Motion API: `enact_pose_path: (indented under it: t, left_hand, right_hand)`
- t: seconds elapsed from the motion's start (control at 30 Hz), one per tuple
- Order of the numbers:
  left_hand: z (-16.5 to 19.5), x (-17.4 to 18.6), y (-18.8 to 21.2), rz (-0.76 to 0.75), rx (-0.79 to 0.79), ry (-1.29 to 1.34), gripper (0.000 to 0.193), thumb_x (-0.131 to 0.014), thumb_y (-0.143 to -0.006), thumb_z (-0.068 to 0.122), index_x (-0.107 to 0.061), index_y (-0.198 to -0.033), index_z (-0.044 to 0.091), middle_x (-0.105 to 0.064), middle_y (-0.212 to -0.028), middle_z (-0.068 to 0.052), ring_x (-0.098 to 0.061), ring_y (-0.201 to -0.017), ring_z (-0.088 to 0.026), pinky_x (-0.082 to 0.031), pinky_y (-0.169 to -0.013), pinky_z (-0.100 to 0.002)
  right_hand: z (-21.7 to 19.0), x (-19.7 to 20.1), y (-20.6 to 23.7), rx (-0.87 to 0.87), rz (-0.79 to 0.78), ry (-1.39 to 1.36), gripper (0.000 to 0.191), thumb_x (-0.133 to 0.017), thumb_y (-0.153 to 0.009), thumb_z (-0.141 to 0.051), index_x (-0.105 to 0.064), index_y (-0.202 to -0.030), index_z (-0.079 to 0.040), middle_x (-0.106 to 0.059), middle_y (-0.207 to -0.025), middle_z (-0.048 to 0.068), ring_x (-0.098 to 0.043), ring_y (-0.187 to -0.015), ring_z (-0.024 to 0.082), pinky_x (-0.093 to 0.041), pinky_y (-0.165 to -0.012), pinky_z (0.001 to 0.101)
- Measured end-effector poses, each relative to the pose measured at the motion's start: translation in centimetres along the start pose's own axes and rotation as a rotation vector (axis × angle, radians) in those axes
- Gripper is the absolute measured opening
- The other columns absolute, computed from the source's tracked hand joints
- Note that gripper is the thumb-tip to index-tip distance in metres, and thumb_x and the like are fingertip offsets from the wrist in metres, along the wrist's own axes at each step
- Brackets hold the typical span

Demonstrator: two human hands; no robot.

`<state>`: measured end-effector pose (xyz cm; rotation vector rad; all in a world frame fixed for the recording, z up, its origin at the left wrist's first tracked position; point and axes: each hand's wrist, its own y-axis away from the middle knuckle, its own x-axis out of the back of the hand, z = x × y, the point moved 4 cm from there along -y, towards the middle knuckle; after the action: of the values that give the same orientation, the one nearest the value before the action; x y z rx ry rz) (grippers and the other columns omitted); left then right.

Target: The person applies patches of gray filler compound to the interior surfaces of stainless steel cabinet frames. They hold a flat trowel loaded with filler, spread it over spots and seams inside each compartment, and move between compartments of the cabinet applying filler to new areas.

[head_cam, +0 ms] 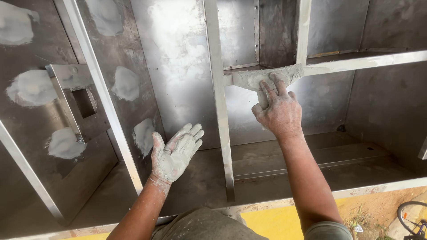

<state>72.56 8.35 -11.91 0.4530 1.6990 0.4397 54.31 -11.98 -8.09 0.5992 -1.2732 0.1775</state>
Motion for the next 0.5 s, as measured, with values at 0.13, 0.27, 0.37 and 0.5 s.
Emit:
enact_pose_path:
  t: [0.13,0.27,0.37,0.5]
  left_hand:
    - [-1.4,-0.3,-0.5,0.016,0.033,0.004,0.105,-0.040,-0.093,0.076,-0.032,-0.154,-0.009,-0.026,-0.166,-0.031,-0.025,-0.155,-0.043,-0.018,-0.129,-0.051]
    - [-2.8,-1.3,-1.5,-0.055,0.092,-0.001,0.106,-0.039,-0.092,0.077,-0.033,-0.154,-0.010,-0.026,-0.166,-0.032,-0.025,-0.156,-0.043,-0.016,-0.128,-0.053]
    - [-4.5,-1.9,-2.4,-0.078,0.103,0.073,0.107,-0.040,-0.093,0.077,-0.033,-0.153,-0.012,-0.027,-0.165,-0.034,-0.025,-0.155,-0.045,-0.016,-0.128,-0.055]
    - [-7.1,-2.8,-3.7,-0.153,0.143,0.012,0.106,-0.041,-0.092,0.076,-0.033,-0.154,-0.008,-0.028,-0.165,-0.031,-0.026,-0.154,-0.045,-0.016,-0.128,-0.054]
  right_hand:
    - [1.7,-1.5,2.4,0.083,-0.107,0.042,0.068,-0.073,-0.072,-0.041,-0.067,-0.136,-0.021,-0.054,-0.151,0.000,-0.070,-0.092,0.034,-0.061,-0.080,0.0444]
    - [4.7,-0.6,3.9,0.127,0.071,-0.029,0.067,-0.075,-0.070,-0.039,-0.069,-0.134,-0.022,-0.057,-0.148,0.003,-0.072,-0.100,0.031,-0.060,-0.087,0.0443]
    - [7.4,0.6,1.8,0.068,0.150,-0.079,0.062,-0.073,-0.076,-0.035,-0.069,-0.136,-0.023,-0.058,-0.152,0.000,-0.072,-0.104,0.031,-0.061,-0.091,0.0399]
    - [9.1,1.0,-0.3,0.006,0.091,-0.056,0.060,-0.074,-0.076,-0.037,-0.070,-0.134,-0.022,-0.058,-0.152,0.000,-0.071,-0.095,0.032,-0.060,-0.088,0.0397]
